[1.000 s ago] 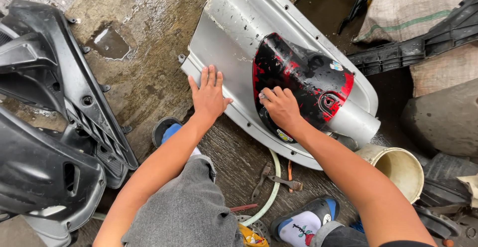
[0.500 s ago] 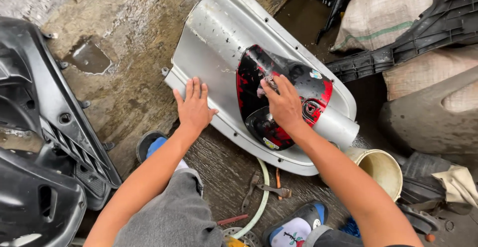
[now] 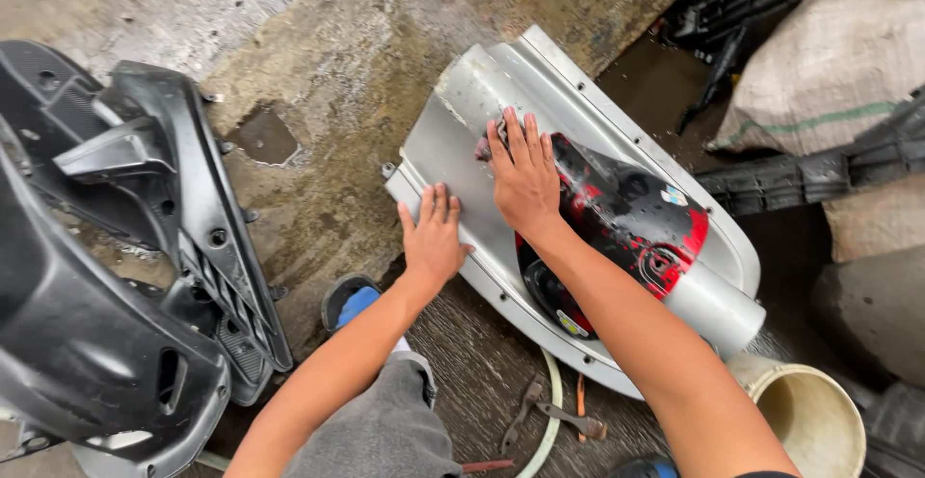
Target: Cleaning a motorcycle fairing using a cloth and soapy water
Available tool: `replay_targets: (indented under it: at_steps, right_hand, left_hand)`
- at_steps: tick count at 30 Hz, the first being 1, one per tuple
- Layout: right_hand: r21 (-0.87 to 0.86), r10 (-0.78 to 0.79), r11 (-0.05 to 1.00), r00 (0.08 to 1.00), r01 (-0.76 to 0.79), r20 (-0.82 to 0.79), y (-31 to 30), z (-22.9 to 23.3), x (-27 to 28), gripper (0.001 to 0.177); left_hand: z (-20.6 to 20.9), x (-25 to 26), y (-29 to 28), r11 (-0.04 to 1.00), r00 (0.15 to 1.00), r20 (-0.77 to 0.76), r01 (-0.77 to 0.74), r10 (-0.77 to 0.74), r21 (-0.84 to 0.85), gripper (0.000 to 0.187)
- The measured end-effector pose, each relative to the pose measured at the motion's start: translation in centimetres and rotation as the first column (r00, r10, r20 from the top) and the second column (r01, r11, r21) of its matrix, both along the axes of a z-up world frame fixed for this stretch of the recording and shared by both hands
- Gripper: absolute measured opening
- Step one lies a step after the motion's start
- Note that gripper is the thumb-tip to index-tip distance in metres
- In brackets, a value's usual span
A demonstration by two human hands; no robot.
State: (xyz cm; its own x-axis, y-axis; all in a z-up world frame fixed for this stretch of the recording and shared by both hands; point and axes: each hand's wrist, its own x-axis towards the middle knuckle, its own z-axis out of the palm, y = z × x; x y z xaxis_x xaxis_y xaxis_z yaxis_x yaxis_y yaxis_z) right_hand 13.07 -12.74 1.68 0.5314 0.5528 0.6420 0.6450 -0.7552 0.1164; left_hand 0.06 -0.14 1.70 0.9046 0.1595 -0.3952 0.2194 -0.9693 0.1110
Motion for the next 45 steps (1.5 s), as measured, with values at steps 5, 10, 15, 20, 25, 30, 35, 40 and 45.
replay_targets:
  at_steps: [5,10,15,20,25,30,35,40,45]
  right_hand:
    - [0.041,0.033,0.999,0.992,-0.028,-0.118,6.5,0.8,3.6,0.055]
    - [0.048,0.067,0.997,0.987,-0.061,-0.149,7.2,2.3,4.0,0.057]
    - [-0.047,0.095,0.994,0.994,-0.098,-0.061,2.4,1.7,1.0,0.047]
    - [-0.033,0.095,0.995,0.995,-0.094,0.021,4.7,1.5,2.2,0.045]
    - [-0.062,0.078,0.993,0.939,-0.105,-0.335,9.1,4.3,3.8,0.045]
    - [-0.115,0.19,0.975,0.981,-0.192,-0.029,7.7,3.2,4.3,0.052]
    - [-0.103,0.066,0.989,0.932,-0.109,-0.357,7.9,6.0,5.6,0.047]
    - [-0.063,-0.104,0.994,0.64,0.087,-0.761,5.5,3.1,11.9,0.051]
    - [0.046,-0.015,0.991,0.455,0.122,-0.891,-1.5,1.3,10.1,0.053]
  left_hand:
    - [-1.2,-0.2,0.2,1.0,1.0,0.03,-0.01,0.009,0.026,0.093]
    - [-1.7,-0.3,0.4,1.0,1.0,0.021,-0.005,0.005,0.009,0.094]
    - [-1.4,-0.1,0.6,0.999,1.0,-0.012,-0.011,0.011,-0.047,0.092]
    - [-1.3,-0.2,0.6,0.999,0.999,-0.039,0.002,-0.003,-0.038,0.091]
    - [-0.7,-0.3,0.8,1.0,0.998,-0.067,0.005,-0.007,-0.031,0.089]
    - [-0.9,-0.2,0.7,0.999,0.998,-0.068,0.004,-0.007,-0.036,0.09]
    - [0.2,-0.5,0.8,0.998,0.997,-0.077,0.017,-0.021,-0.06,0.088]
    - [0.0,-0.4,0.9,0.998,0.997,-0.075,0.031,-0.034,-0.052,0.09]
    - [0.0,-0.2,0.8,0.999,0.997,-0.052,0.049,-0.05,-0.02,0.091]
